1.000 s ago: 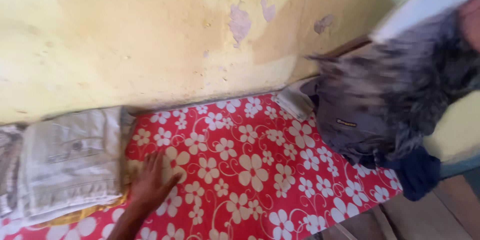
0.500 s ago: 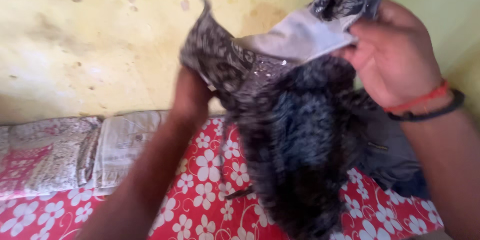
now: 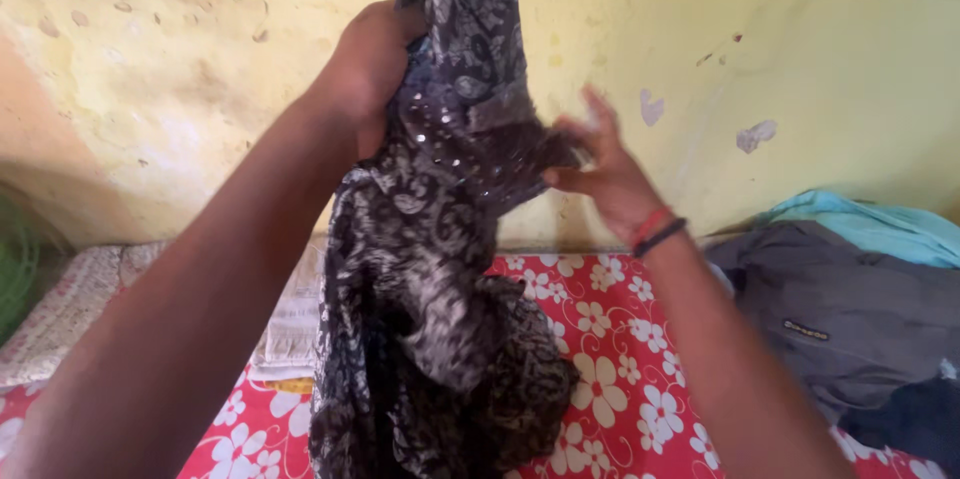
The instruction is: The person folds a patterned cloth on a floral tablecloth, smoothing and aligning the edges before folding it into a compact rectangle. They then place the folded cloth on a stack of other folded items and briefly handle a sequined garment.
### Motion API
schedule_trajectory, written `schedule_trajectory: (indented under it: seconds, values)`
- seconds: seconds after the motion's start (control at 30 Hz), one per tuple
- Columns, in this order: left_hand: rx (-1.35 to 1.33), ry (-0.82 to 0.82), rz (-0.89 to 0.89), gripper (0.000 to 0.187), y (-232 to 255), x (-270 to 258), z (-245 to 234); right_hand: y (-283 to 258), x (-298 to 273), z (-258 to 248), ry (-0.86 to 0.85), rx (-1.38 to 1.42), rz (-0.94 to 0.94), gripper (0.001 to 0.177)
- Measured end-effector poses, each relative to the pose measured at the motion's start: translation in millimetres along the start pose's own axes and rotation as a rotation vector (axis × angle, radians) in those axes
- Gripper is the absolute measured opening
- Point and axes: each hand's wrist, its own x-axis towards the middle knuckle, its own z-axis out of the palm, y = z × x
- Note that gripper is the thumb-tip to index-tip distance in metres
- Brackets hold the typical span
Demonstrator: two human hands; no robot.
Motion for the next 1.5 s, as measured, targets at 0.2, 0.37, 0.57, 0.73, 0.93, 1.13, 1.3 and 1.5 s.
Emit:
schedule_trajectory:
  seconds: [0.2, 0.37, 0.57, 0.73, 0.93, 1.13, 1.3, 1.5]
  values:
    - [-0.107, -0.257, 0.006, 0.050, 35, -17, -14, 58, 17, 40, -0.389, 0.505, 0.207, 0.103]
    - [0.081, -0.422, 0.173, 0.043, 59, -33, -42, 46, 32, 31, -0.556, -0.328, 0.109, 0.040]
    - [0.646, -0.149, 0.293, 0.042, 44, -37, -88, -34, 38, -19, -0.065, -0.121, 0.016, 0.035]
    - [0.564, 0.178, 0.296, 0.021, 21, 3, -112, -126, 16, -22, -0.132, -0.326, 0.171, 0.029]
    - [0.216, 0.167, 0.321, 0.020, -5, 48, -145, -171, 0, 11, -0.303, -0.943, 0.253, 0.033]
    - [0.291, 0.245, -0.189, 0.037, -66, 39, -164, -137, 0, 40, -0.385, -0.520, 0.093, 0.047]
    - [-0.106, 0.268, -0.184, 0.042, -59, 11, -176, -126, 14, 52, -0.364, -0.957, 0.386, 0.069]
    - [0.322, 0.407, 0.139, 0.023, -30, -9, -186, -139, 12, 42, -0.407, -1.304, 0.240, 0.033]
